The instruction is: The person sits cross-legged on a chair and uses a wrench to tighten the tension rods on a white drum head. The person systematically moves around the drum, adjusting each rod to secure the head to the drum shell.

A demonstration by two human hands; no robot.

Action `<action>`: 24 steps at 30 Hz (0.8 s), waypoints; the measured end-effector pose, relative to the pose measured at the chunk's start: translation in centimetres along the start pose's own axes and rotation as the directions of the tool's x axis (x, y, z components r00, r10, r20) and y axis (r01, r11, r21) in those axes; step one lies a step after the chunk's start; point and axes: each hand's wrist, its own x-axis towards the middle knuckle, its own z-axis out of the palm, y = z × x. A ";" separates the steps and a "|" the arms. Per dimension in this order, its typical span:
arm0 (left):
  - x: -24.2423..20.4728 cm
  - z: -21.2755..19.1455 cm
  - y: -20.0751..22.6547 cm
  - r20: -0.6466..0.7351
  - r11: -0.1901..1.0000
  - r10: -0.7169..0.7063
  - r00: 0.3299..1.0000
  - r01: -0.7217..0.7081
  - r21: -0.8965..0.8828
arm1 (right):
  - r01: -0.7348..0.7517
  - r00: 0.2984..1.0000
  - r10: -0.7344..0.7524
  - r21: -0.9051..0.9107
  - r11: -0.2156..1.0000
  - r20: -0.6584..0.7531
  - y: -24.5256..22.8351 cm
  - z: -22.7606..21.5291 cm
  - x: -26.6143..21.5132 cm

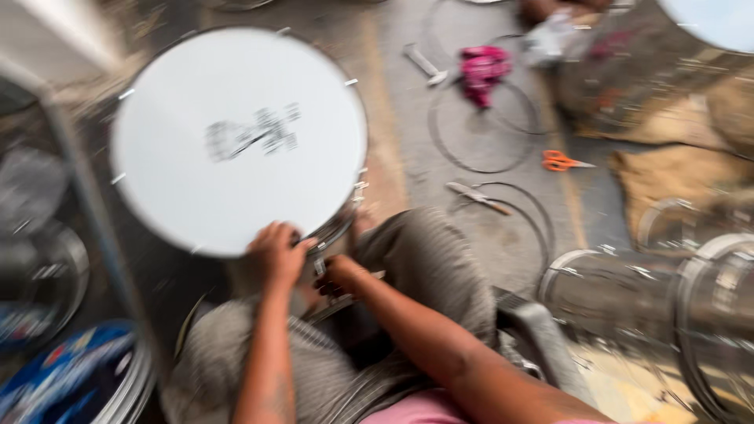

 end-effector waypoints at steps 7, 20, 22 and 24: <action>0.1 -1.3 1.5 0.126 0.992 -0.111 0.986 0.117 -0.038 | 0.065 0.997 -0.052 0.307 0.950 -0.051 -0.2 4.1 1.4; 0.2 -1.5 1.7 0.134 0.989 -0.126 0.983 0.135 -0.066 | 0.185 0.983 -0.165 0.366 0.912 -0.086 -1.2 5.2 2.7; 0.2 -1.5 1.7 0.131 0.989 -0.125 0.984 0.134 -0.066 | 0.227 0.973 -0.201 0.324 0.918 -0.111 -1.0 5.0 3.4; 0.5 -1.5 1.9 0.109 0.989 -0.131 0.985 0.138 -0.056 | 0.280 0.958 -0.263 0.186 0.942 -0.111 -0.6 3.4 3.4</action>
